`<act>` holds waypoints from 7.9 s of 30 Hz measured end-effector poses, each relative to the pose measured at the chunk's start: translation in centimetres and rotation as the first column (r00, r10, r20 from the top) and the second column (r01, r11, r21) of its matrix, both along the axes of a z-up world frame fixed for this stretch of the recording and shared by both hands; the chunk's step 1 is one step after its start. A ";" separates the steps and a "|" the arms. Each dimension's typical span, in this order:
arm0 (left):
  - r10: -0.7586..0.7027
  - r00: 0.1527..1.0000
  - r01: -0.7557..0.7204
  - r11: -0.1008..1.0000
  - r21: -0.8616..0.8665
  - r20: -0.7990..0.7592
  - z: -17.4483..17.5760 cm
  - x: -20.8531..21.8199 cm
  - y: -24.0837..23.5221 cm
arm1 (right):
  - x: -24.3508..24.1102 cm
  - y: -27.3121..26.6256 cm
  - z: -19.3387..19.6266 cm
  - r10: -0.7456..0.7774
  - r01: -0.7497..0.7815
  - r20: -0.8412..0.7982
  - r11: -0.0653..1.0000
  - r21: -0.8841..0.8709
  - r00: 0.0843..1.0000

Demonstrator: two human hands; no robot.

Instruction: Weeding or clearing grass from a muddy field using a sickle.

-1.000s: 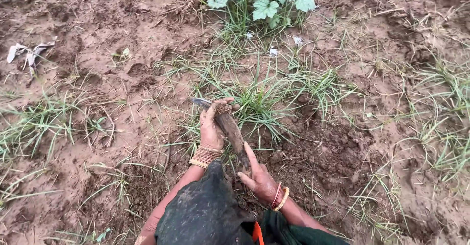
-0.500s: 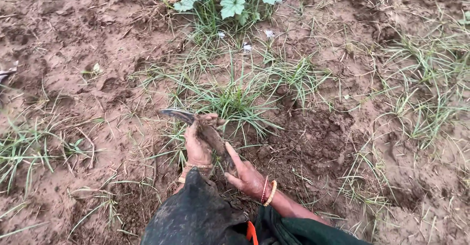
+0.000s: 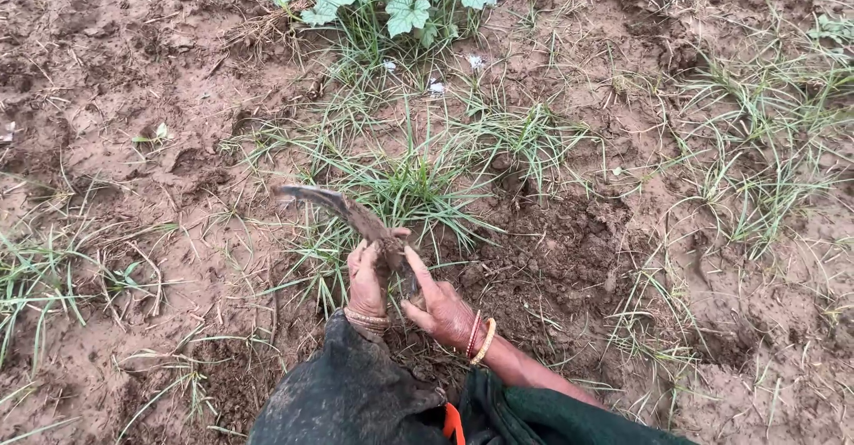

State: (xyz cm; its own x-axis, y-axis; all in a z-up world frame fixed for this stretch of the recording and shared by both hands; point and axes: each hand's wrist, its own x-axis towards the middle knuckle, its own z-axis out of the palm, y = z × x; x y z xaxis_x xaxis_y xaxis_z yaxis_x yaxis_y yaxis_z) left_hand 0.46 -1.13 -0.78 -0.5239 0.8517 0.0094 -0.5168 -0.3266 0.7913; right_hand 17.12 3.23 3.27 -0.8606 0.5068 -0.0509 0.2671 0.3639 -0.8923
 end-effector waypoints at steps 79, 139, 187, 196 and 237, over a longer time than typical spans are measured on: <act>-0.457 0.104 -0.544 0.717 -0.435 -0.883 -19.2 -3.3 -3.1 | 12.0 3.8 -1.3 0.156 -0.108 0.625 0.988 -0.113 0.765; -0.167 0.983 0.101 0.840 -0.533 -0.077 -16.6 -15.2 -9.1 | 9.9 3.3 -3.6 0.315 -0.266 0.554 0.949 -0.169 0.771; -0.162 0.845 -0.165 0.828 -0.536 -0.510 -14.0 -12.9 -10.7 | 5.4 0.1 -8.4 0.146 -0.115 0.362 0.988 -0.106 0.921; -0.126 0.236 -0.744 0.614 -0.263 -0.963 -20.5 -11.9 -5.8 | -0.4 -2.7 -12.5 0.089 -0.151 0.484 0.984 0.090 0.870; -0.294 0.290 -0.613 0.674 -0.413 -0.911 -19.7 -14.9 -8.6 | -0.8 -2.9 -17.3 0.151 -0.164 0.386 0.987 -0.002 0.910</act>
